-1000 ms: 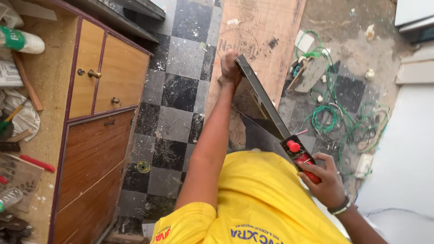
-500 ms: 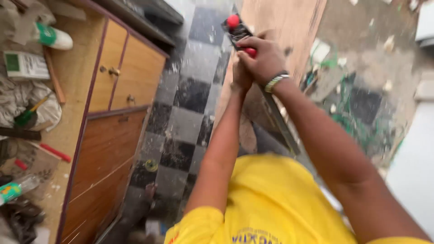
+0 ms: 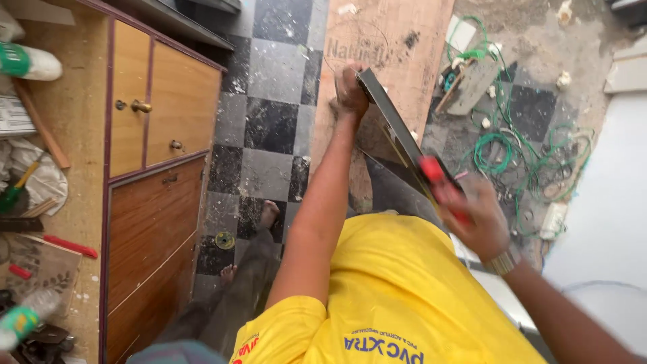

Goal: Using a hand plane to smooth the edge of a laminate furniture panel.

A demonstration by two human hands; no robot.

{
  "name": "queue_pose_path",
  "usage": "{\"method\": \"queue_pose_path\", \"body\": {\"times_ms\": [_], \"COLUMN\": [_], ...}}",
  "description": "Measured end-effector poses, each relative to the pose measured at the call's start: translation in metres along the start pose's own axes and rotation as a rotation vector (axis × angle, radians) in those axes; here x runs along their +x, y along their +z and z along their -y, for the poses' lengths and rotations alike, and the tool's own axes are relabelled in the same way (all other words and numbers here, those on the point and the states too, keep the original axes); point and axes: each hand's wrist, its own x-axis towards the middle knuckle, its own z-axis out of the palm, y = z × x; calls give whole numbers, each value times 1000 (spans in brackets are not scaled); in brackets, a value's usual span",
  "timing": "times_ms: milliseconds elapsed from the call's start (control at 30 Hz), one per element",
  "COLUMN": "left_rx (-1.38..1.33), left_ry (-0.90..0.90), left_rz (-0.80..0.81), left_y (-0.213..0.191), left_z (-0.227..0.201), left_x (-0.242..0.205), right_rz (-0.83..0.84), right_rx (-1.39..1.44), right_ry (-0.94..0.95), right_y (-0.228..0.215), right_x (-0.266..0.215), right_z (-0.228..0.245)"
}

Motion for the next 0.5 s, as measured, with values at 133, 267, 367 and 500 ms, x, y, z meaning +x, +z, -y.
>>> {"method": "queue_pose_path", "body": {"times_ms": [133,267,367,500], "left_rx": [560,235,50,1303], "left_ry": [622,443,215,1082], "left_rz": [-93,151,184,-369], "left_y": [-8,6,-8,-22], "left_z": [13,-33,8,25], "left_x": [16,1,2,21], "right_rz": [-5,-25,-60,-16], "right_rx": [-12,118,86,39], "right_ry": [-160,-91,-122,-121], "right_y": [4,11,18,-1], "right_x": [161,253,238,125], "right_z": [79,124,116,75]}}
